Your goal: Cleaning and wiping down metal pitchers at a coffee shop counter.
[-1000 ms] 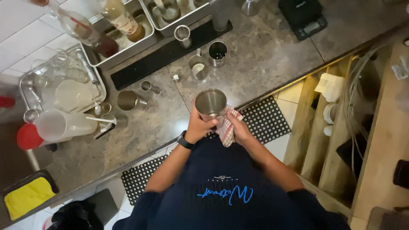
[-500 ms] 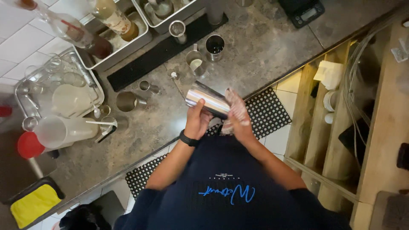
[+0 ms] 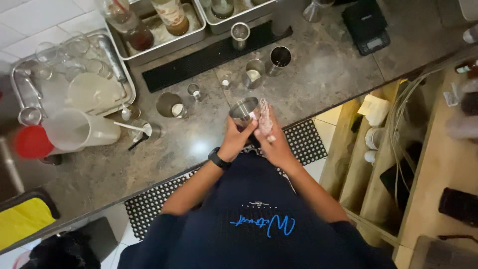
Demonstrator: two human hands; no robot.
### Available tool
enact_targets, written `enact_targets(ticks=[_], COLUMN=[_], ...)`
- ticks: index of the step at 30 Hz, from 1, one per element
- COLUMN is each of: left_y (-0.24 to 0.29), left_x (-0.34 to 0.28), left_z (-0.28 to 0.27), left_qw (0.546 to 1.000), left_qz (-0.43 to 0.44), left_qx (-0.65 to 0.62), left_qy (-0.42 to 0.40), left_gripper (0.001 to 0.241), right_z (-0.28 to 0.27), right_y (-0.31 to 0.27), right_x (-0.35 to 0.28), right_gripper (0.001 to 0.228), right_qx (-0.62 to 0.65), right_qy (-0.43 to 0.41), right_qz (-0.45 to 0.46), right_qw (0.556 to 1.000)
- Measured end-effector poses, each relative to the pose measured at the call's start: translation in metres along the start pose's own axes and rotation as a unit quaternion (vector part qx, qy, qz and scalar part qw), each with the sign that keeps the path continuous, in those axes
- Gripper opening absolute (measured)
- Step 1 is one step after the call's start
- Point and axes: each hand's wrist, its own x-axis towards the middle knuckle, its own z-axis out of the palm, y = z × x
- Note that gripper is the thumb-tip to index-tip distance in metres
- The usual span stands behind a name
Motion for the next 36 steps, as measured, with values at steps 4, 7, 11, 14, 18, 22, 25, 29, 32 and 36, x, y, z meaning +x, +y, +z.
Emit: enact_targets(ticks=[4, 7, 11, 14, 18, 22, 25, 29, 32, 36], left_y=[0.030, -0.007, -0.032, -0.030, -0.022, -0.001, 0.019, 0.017, 0.042, 0.031], left_x=[-0.005, 0.008, 0.008, 0.000, -0.003, -0.005, -0.011, -0.026, -0.044, -0.048], left_z=[-0.014, -0.038, -0.067, -0.084, -0.096, -0.104, -0.114, -0.107, -0.103, -0.087], left_qw=[0.996, 0.988, 0.975, 0.960, 0.950, 0.952, 0.968, 0.955, 0.942, 0.865], left_qz=[-0.047, -0.030, -0.035, -0.036, 0.017, 0.071, 0.038, 0.246, 0.283, 0.361], left_qx=[-0.077, -0.152, -0.194, -0.231, -0.220, -0.180, 0.019, 0.145, 0.176, 0.322], left_qy=[0.012, -0.018, -0.105, -0.155, -0.220, -0.237, -0.248, -0.075, 0.044, 0.133], left_gripper=[0.099, 0.083, 0.074, 0.065, 0.106, 0.100, 0.113, 0.095, 0.065, 0.027], right_z=[0.018, 0.031, 0.027, 0.013, 0.057, 0.046, 0.044, 0.047, 0.059, 0.067], right_y=[0.001, -0.006, 0.011, 0.003, -0.096, 0.145, 0.120, 0.108, 0.093, 0.147], right_x=[-0.012, -0.018, -0.020, -0.001, 0.024, -0.035, -0.038, -0.043, -0.038, -0.044], right_gripper=[0.085, 0.077, 0.065, 0.055, 0.070, 0.065, 0.043, 0.042, 0.040, 0.046], right_qx=[-0.181, -0.259, -0.267, -0.114, 0.087, 0.360, 0.451, 0.401, 0.355, 0.256], right_qy=[-0.086, -0.094, -0.111, -0.087, -0.065, 0.009, 0.000, 0.029, 0.070, 0.090], right_qz=[-0.015, 0.020, -0.016, 0.039, 0.281, 0.376, 0.284, 0.254, 0.245, 0.188], right_qw=[0.980, 0.961, 0.957, 0.989, 0.953, 0.854, 0.846, 0.880, 0.900, 0.944])
